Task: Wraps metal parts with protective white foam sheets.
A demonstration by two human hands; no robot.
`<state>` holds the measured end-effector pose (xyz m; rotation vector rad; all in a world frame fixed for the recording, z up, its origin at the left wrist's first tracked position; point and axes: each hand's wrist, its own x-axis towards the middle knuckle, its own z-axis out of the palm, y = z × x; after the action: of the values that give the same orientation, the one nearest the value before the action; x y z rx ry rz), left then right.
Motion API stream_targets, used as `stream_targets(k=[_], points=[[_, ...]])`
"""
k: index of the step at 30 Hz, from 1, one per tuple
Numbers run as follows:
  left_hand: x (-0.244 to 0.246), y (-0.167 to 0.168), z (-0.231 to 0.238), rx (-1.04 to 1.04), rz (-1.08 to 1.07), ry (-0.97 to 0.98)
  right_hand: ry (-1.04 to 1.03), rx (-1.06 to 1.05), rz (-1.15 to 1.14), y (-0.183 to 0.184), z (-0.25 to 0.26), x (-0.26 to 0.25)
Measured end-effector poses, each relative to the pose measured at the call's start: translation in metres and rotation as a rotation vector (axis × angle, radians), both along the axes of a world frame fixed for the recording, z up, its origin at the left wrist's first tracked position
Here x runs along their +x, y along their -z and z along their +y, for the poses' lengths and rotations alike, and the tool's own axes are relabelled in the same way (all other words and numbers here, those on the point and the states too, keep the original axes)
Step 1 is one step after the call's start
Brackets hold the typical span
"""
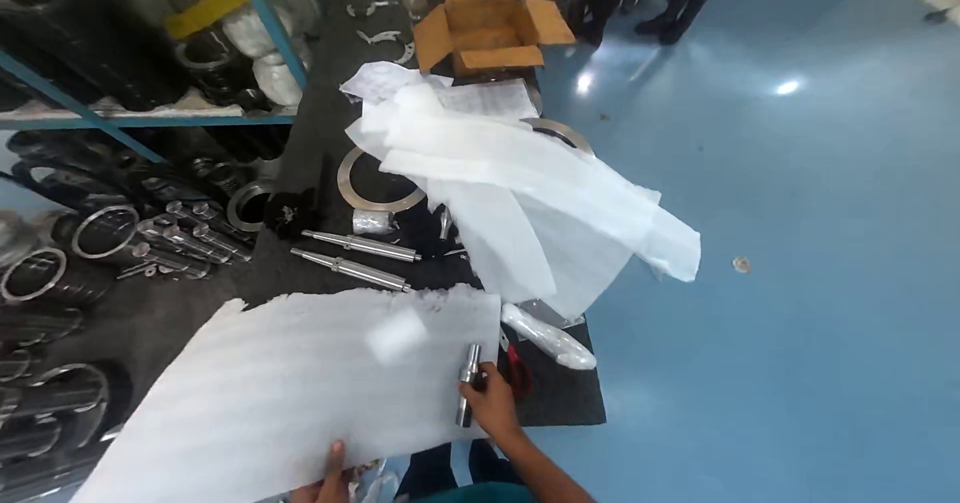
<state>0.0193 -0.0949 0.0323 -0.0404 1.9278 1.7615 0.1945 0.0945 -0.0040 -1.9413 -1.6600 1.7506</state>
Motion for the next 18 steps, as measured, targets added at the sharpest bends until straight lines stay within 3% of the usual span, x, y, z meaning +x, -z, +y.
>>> stream_targets(k=[6,14,18], points=[[-0.004,-0.006,0.005,-0.131,-0.013,0.003,-0.201,0.093,-0.167,-0.002,0.003,-0.016],[-0.016,-0.002,0.014,-0.178,-0.037,0.019,-0.286,0.083,-0.229,0.001,0.032,-0.026],[-0.025,-0.002,0.010,-0.209,-0.163,0.088,-0.296,0.047,-0.240,0.000,0.035,-0.027]])
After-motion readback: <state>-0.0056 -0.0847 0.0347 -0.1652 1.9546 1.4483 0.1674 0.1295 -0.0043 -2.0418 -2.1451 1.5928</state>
